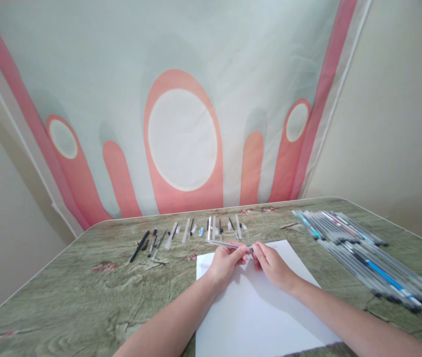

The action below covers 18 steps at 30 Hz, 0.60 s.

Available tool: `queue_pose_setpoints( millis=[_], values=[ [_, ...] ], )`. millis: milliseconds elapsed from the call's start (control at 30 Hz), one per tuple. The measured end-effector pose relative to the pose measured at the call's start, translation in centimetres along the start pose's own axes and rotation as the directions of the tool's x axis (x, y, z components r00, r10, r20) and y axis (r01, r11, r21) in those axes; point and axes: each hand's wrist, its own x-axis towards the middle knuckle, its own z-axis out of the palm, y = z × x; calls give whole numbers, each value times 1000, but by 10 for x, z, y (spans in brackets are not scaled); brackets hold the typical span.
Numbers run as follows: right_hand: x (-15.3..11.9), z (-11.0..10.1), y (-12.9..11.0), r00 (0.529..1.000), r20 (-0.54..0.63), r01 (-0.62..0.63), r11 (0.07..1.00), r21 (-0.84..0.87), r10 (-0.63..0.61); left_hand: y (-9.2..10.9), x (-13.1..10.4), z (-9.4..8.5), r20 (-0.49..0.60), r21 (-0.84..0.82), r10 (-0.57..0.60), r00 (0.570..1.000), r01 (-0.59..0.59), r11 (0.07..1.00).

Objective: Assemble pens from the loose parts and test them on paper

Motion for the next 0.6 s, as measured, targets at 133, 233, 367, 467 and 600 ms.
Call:
queue_pose_setpoints(
  millis=[133,233,367,467,600],
  values=[
    [0,0,-3,998,32,-56,985,160,52,0,0,1,-5,-26,11,1000,-11,1000],
    [-1,-2,-5,999,-11,-33,987,158,35,0,0,1,-30,-69,8,1000,-10,998],
    [-1,-4,-5,999,-53,9,998,67,-5,1,1,0,-60,-93,-1,998,-4,996],
    [-2,-3,-4,998,-60,29,999,-32,-31,1,1,1,-54,-99,0,999,-5,995],
    [-2,-4,-4,990,-102,75,977,-201,-97,2,0,2,-56,-116,-2,998,-5,993]
  ],
)
